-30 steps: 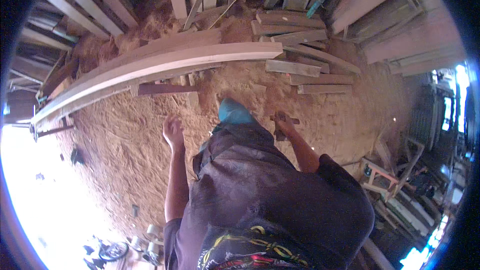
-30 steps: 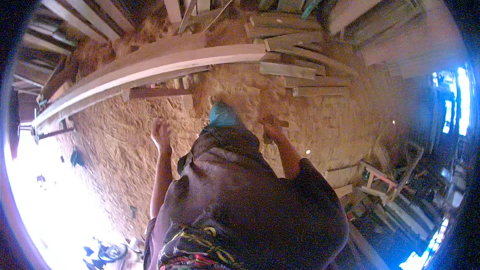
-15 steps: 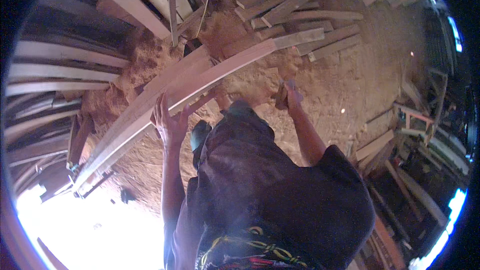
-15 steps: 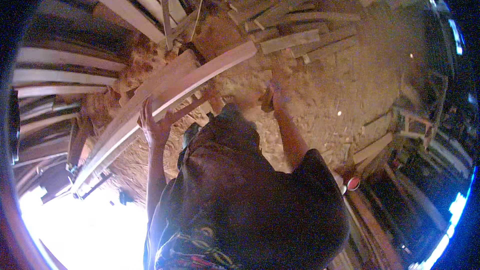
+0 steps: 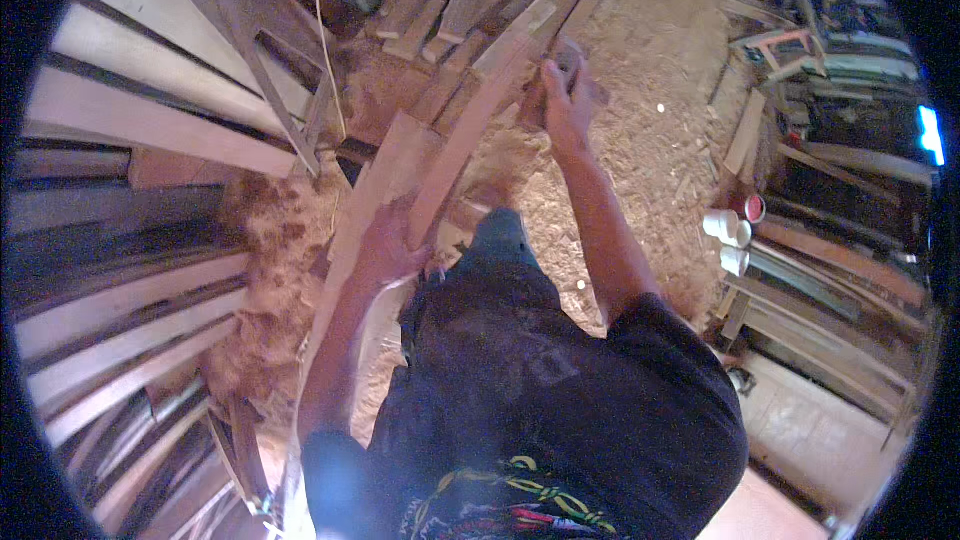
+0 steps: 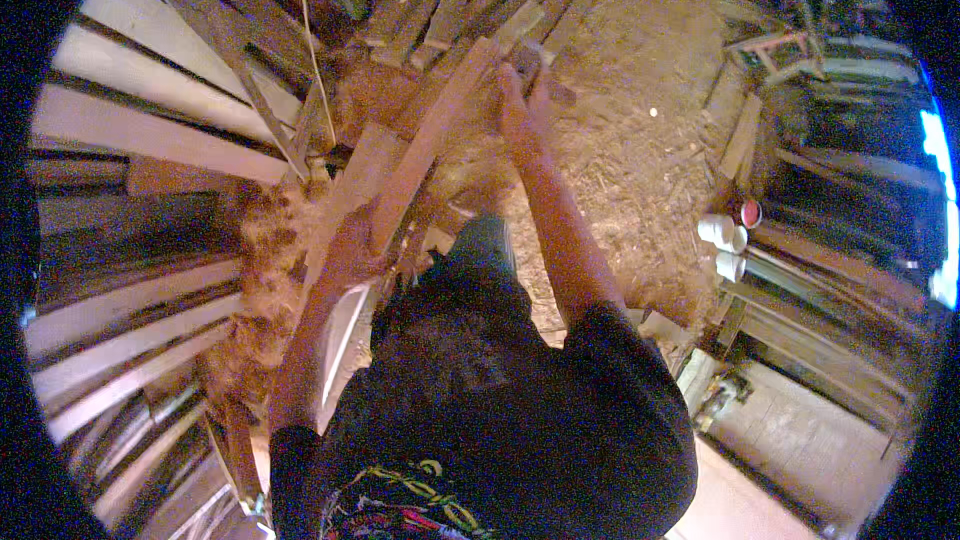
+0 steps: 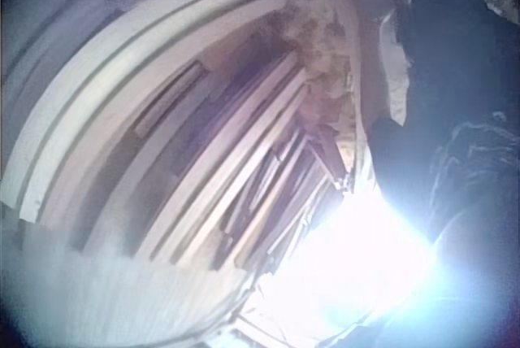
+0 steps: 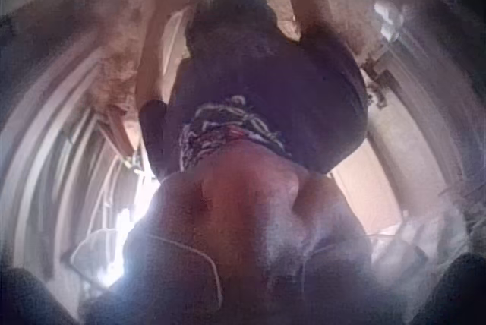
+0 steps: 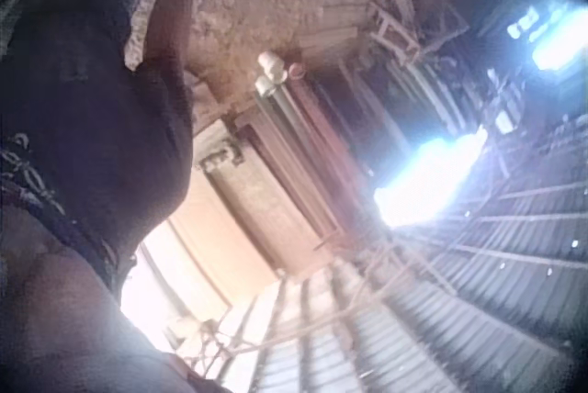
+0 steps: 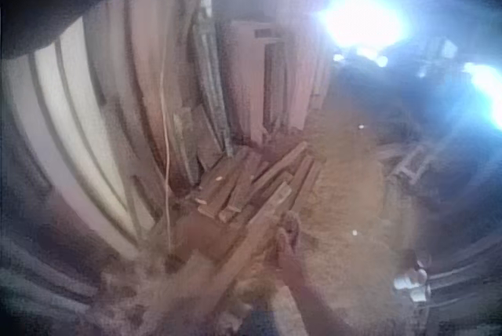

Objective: The person measures and marks a long wooden plank using a metal ruler and a pencil. They then pick up a smaller wooden piece and place it on the plank, aligning it with the marks. The person continues to handle the wood pieces, moving them around the workbench.

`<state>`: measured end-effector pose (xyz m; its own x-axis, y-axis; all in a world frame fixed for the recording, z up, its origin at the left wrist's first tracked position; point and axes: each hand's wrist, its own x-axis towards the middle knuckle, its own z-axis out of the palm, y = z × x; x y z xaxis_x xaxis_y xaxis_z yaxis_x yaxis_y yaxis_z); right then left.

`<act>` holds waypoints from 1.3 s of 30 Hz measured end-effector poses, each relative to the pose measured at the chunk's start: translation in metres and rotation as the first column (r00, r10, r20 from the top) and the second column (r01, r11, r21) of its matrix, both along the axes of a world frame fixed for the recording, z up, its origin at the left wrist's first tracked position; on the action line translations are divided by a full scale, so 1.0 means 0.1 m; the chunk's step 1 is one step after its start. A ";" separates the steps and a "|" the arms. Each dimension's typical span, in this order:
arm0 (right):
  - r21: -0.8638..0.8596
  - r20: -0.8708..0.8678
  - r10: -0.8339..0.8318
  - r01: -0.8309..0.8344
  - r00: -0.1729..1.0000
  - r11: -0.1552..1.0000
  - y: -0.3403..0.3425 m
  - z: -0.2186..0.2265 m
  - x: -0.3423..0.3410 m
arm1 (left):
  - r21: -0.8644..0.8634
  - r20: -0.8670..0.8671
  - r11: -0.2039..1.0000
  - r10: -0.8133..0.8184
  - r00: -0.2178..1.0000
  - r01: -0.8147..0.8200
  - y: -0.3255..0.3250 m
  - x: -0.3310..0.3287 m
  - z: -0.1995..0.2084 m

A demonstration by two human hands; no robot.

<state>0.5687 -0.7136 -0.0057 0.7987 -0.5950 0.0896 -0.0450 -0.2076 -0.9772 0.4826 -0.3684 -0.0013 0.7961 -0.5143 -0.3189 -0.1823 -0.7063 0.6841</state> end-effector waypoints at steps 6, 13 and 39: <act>-0.072 0.008 -0.126 0.126 0.992 0.989 0.35 -0.02 0.38 | -0.083 0.043 0.994 -0.067 0.997 0.071 -0.12 0.02 -0.07; -0.292 -0.015 -0.109 0.099 0.994 0.951 0.79 -0.01 -0.17 | -0.275 0.146 0.955 -0.072 0.987 0.111 -0.12 0.04 0.03; -0.175 -0.070 -0.063 0.050 0.996 0.983 1.25 -0.04 -0.56 | -0.217 0.117 0.974 -0.045 0.992 0.070 -0.12 -0.04 0.04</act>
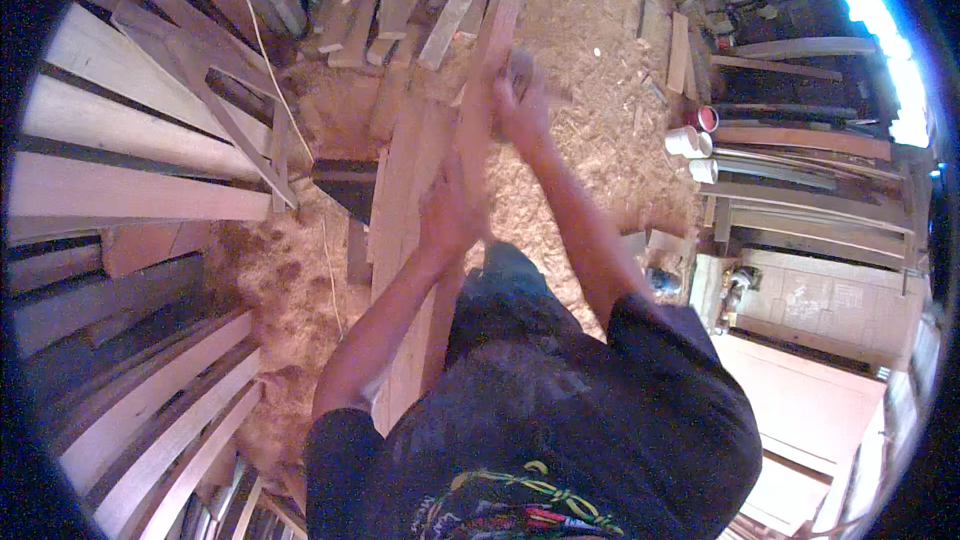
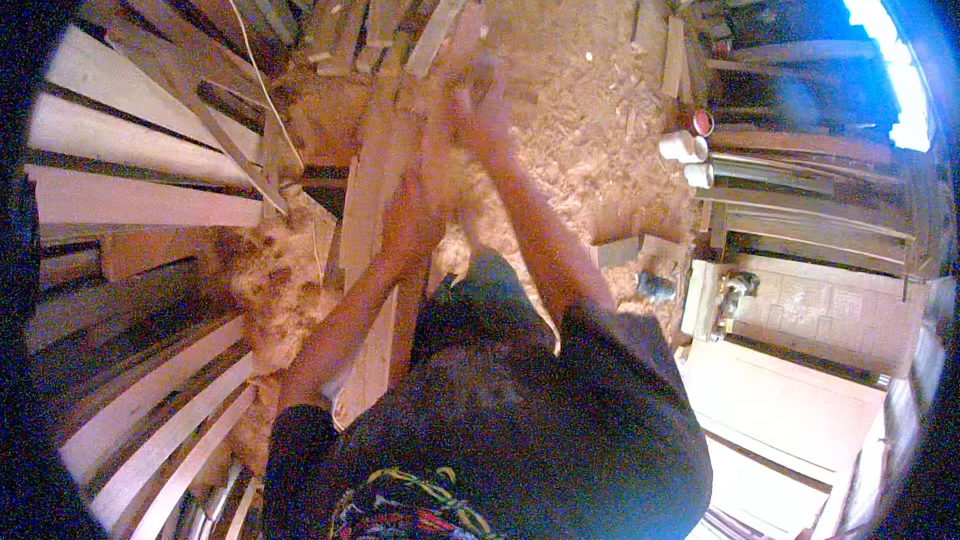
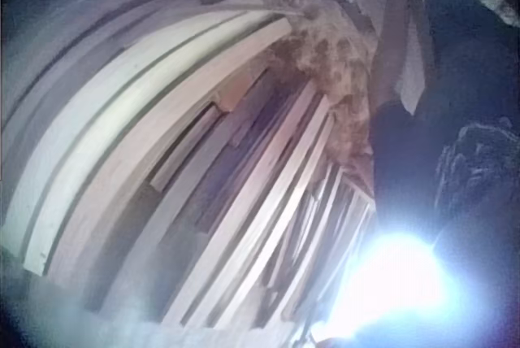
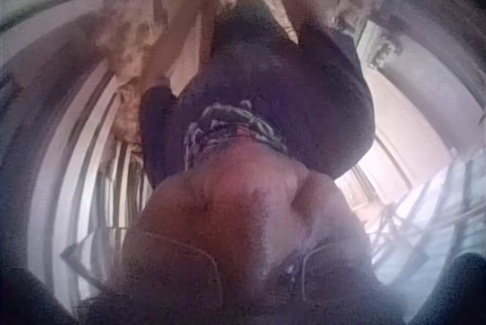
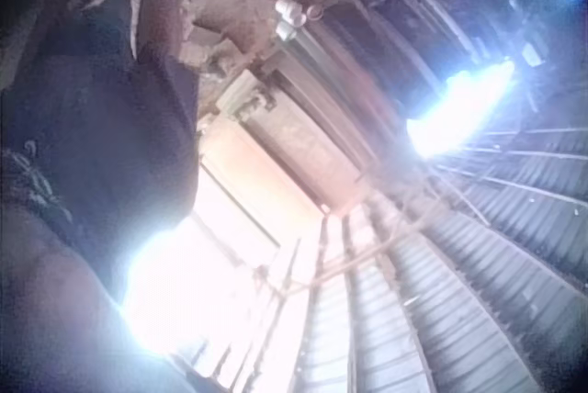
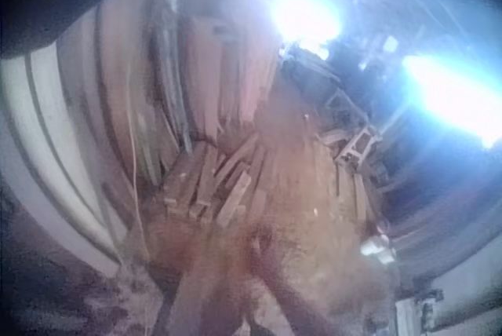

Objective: The person measures and marks a long wooden plank using a metal ruler and a pencil. They then pick up a smaller wooden piece and place it on the plank, aligning it with the marks. The person continues to handle the wood pieces, moving them around the workbench.

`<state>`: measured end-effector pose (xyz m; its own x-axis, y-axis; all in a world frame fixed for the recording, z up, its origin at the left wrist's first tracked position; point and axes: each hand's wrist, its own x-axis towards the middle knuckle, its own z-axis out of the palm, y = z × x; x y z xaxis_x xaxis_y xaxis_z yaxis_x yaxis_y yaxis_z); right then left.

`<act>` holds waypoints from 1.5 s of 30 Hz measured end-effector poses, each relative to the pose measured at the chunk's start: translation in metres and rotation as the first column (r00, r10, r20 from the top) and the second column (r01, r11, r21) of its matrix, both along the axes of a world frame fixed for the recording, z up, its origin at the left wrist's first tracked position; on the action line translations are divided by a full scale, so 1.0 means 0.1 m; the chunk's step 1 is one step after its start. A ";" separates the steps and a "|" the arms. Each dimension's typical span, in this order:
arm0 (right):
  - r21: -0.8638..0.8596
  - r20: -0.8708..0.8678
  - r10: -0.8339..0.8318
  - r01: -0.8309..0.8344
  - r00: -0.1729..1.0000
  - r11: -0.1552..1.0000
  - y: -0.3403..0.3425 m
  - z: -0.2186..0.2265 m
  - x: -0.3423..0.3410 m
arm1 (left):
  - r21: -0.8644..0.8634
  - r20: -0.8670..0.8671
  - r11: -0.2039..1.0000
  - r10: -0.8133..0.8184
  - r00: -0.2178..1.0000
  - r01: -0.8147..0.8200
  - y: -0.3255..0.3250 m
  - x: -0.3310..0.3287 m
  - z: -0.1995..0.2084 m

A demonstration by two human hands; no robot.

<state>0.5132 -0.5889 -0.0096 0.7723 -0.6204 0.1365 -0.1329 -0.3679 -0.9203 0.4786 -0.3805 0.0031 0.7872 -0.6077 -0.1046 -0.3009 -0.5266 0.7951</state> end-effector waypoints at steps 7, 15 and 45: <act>-0.011 -0.100 -0.043 0.042 0.994 0.999 -0.04 0.43 0.27 | 0.056 -0.036 0.998 -0.007 0.999 0.009 -0.06 0.08 -0.03; -0.109 0.136 -0.144 0.160 0.980 0.981 0.01 0.10 0.15 | -0.031 -0.142 0.998 -0.058 0.988 0.054 -0.01 0.08 0.08; 0.066 -0.655 -0.359 0.523 0.665 0.849 -0.42 -1.68 -3.83 | 0.093 -0.113 0.996 0.003 0.994 0.007 -0.02 0.11 -0.11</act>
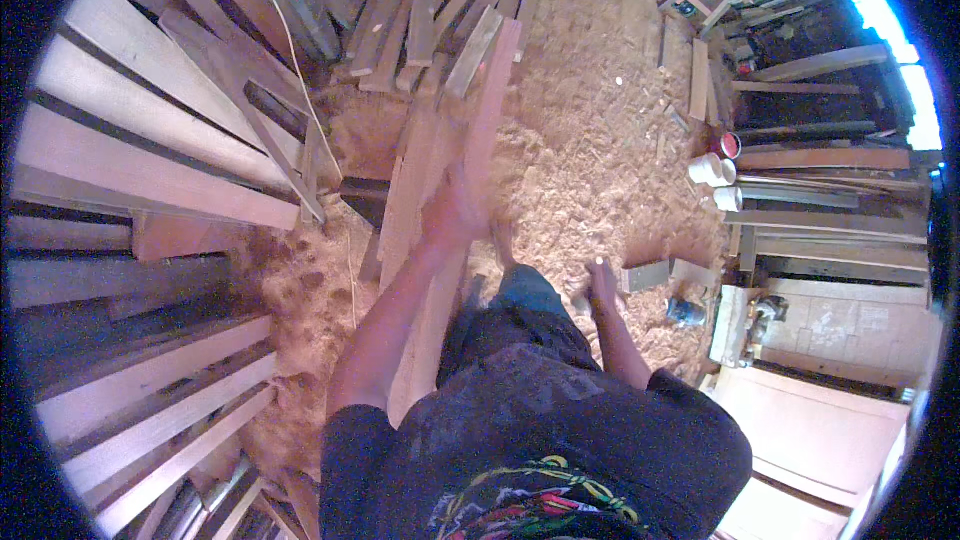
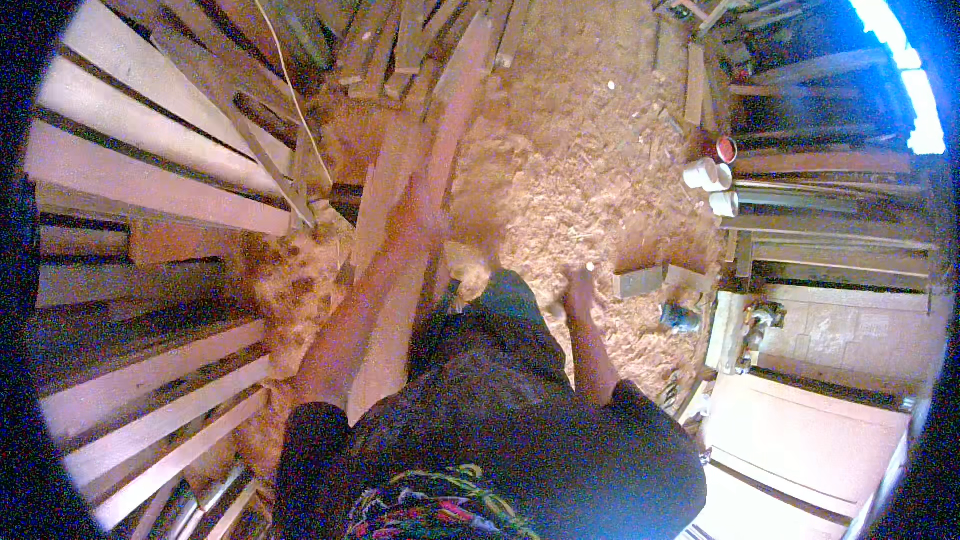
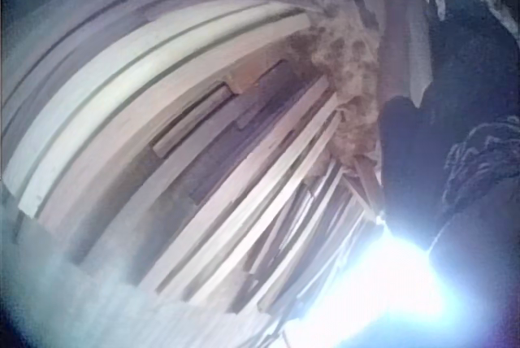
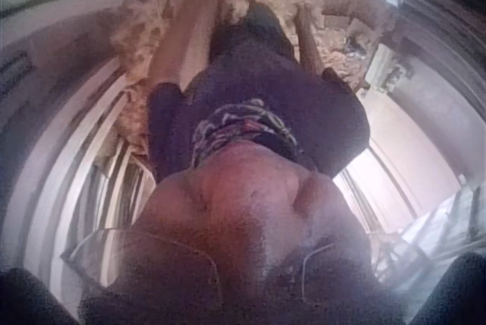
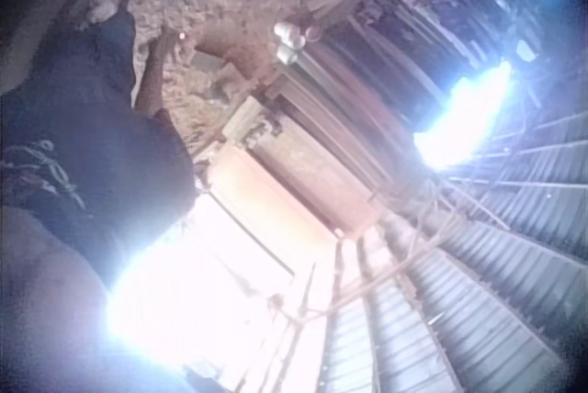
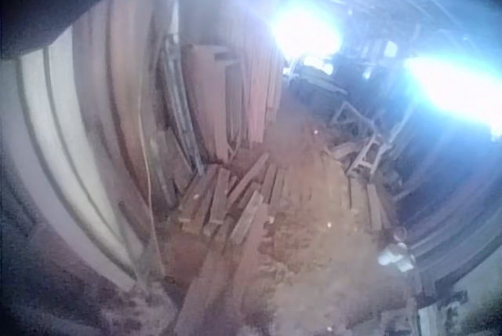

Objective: The person measures and marks a long wooden plank using a metal ruler and a pencil. They then pick up a smaller wooden piece and place it on the plank, aligning it with the marks. The person continues to handle the wood pieces, moving them around the workbench.

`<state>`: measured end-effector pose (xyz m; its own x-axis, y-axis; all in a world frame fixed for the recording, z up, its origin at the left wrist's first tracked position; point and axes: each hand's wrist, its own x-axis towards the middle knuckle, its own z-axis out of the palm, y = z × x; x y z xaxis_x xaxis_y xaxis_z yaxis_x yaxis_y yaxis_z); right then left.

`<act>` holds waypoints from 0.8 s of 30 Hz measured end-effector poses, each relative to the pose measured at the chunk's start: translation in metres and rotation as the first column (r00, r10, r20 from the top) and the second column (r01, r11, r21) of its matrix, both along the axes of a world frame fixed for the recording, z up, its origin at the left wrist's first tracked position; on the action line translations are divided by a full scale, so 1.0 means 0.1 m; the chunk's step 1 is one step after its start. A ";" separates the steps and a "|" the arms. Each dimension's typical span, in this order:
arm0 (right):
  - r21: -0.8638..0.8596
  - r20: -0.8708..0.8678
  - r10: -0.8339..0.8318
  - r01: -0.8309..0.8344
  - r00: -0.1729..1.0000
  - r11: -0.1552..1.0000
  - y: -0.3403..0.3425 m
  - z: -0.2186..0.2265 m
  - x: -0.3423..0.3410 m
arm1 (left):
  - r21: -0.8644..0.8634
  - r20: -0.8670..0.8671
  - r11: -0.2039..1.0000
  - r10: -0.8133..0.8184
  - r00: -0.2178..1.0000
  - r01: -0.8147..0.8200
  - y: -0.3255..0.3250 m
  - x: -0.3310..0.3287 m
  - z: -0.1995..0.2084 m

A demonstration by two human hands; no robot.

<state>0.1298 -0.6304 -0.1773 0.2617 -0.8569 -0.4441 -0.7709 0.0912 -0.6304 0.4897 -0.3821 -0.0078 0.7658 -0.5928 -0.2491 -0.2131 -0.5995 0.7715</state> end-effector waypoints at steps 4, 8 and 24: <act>0.035 -0.332 -0.140 0.161 0.933 0.986 0.28 -0.48 -1.58 | -0.025 0.097 0.999 0.049 0.994 -0.047 -0.04 0.04 -0.36; 0.171 0.064 -0.503 0.487 0.862 0.857 0.47 -0.56 -1.92 | 0.074 0.054 0.997 0.031 0.998 -0.035 -0.07 0.10 -0.57; 0.245 0.332 -0.016 -0.070 0.943 0.967 0.81 -0.17 -1.88 | -0.033 -0.210 0.864 0.486 0.849 -0.503 3.85 -3.05 -0.05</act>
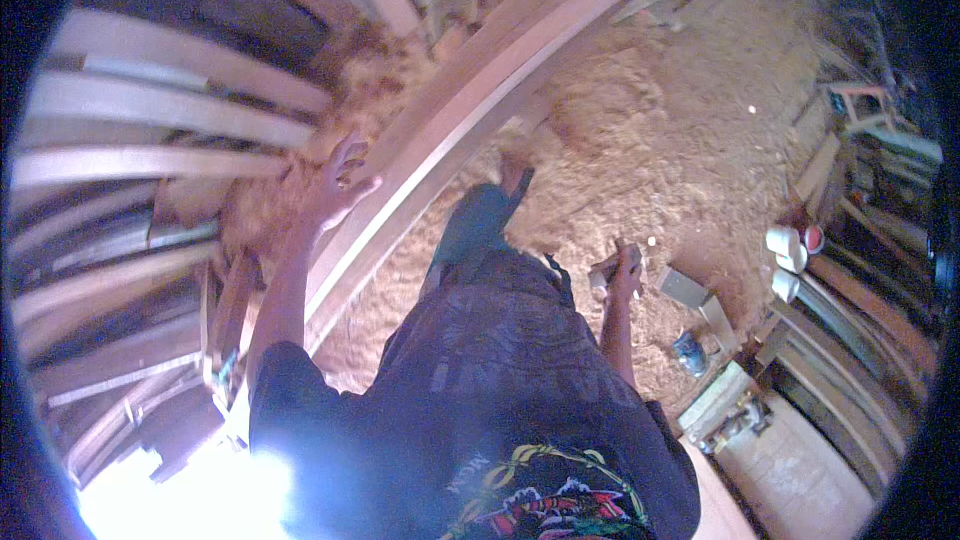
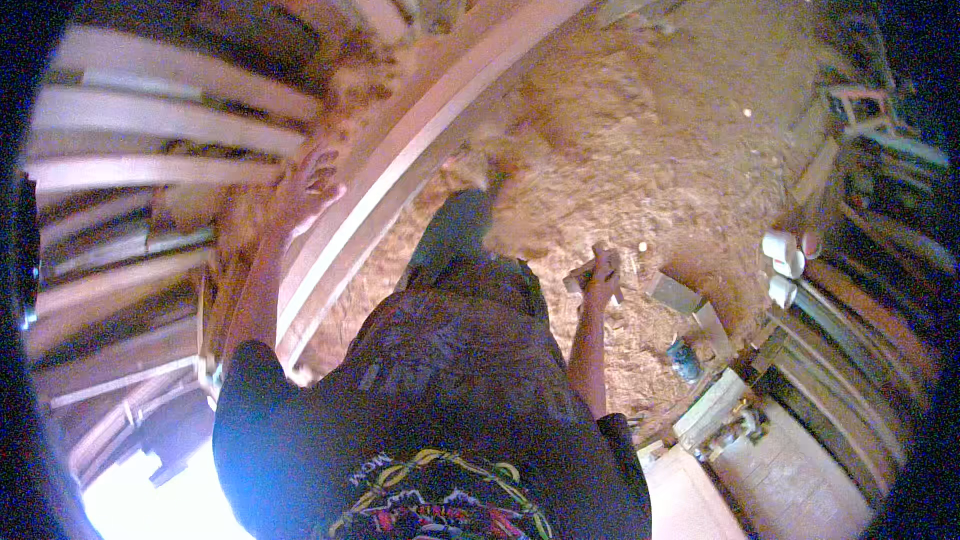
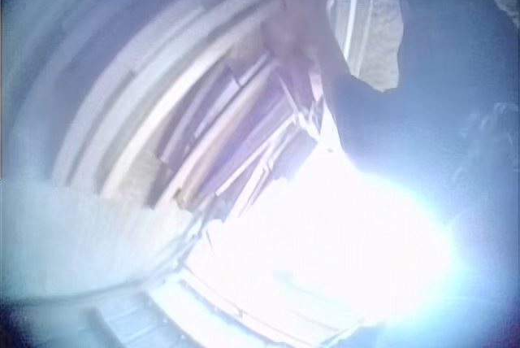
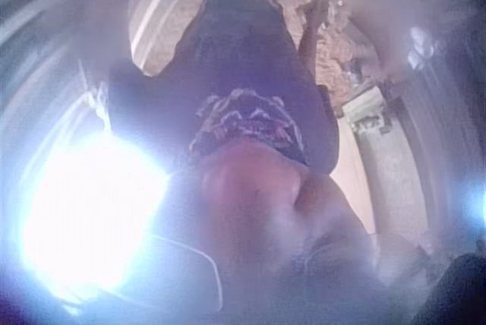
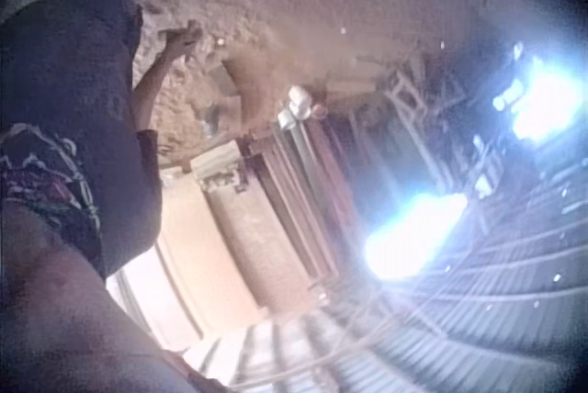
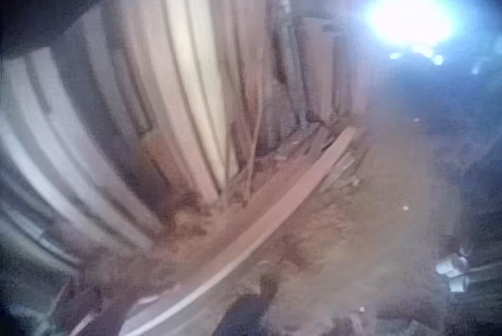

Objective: The person measures and marks a long wooden plank using a metal ruler and a pencil. They then pick up a smaller wooden piece and place it on the plank, aligning it with the marks. The person continues to handle the wood pieces, moving them around the workbench.

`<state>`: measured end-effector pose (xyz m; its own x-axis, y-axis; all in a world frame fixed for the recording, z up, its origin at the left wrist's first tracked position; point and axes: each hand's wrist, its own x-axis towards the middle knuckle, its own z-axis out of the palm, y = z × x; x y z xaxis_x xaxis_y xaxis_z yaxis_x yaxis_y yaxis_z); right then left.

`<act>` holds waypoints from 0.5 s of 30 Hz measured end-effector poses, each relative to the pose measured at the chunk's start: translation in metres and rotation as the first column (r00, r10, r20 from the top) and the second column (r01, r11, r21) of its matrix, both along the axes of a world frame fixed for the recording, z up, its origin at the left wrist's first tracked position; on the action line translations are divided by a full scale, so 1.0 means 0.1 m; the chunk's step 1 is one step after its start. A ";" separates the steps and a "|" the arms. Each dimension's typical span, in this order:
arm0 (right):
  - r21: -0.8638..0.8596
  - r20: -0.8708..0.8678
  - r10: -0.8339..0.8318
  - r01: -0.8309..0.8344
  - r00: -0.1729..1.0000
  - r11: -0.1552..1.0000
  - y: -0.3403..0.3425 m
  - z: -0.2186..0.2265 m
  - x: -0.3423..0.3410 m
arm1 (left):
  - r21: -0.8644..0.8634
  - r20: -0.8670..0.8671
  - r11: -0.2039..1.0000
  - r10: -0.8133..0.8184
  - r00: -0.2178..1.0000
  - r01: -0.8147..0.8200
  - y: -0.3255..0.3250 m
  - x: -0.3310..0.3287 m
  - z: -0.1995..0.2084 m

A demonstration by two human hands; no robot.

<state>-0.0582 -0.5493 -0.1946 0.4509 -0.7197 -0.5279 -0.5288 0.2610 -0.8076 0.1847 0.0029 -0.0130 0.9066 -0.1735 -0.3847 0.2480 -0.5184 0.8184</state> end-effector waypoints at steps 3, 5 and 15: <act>0.206 -0.005 -0.059 0.059 0.998 0.977 0.06 0.00 -0.24 | 0.398 0.230 0.906 -0.249 0.941 0.142 0.58 -0.95 0.11; 0.263 0.124 -0.015 -0.019 0.992 0.965 0.10 0.01 -0.29 | 0.452 0.133 0.889 -0.152 0.979 0.076 0.76 -1.39 0.04; -0.127 0.283 0.158 -0.127 0.946 0.984 0.98 0.98 0.61 | 0.600 0.159 0.795 -0.016 0.987 -0.084 0.69 -1.77 -0.04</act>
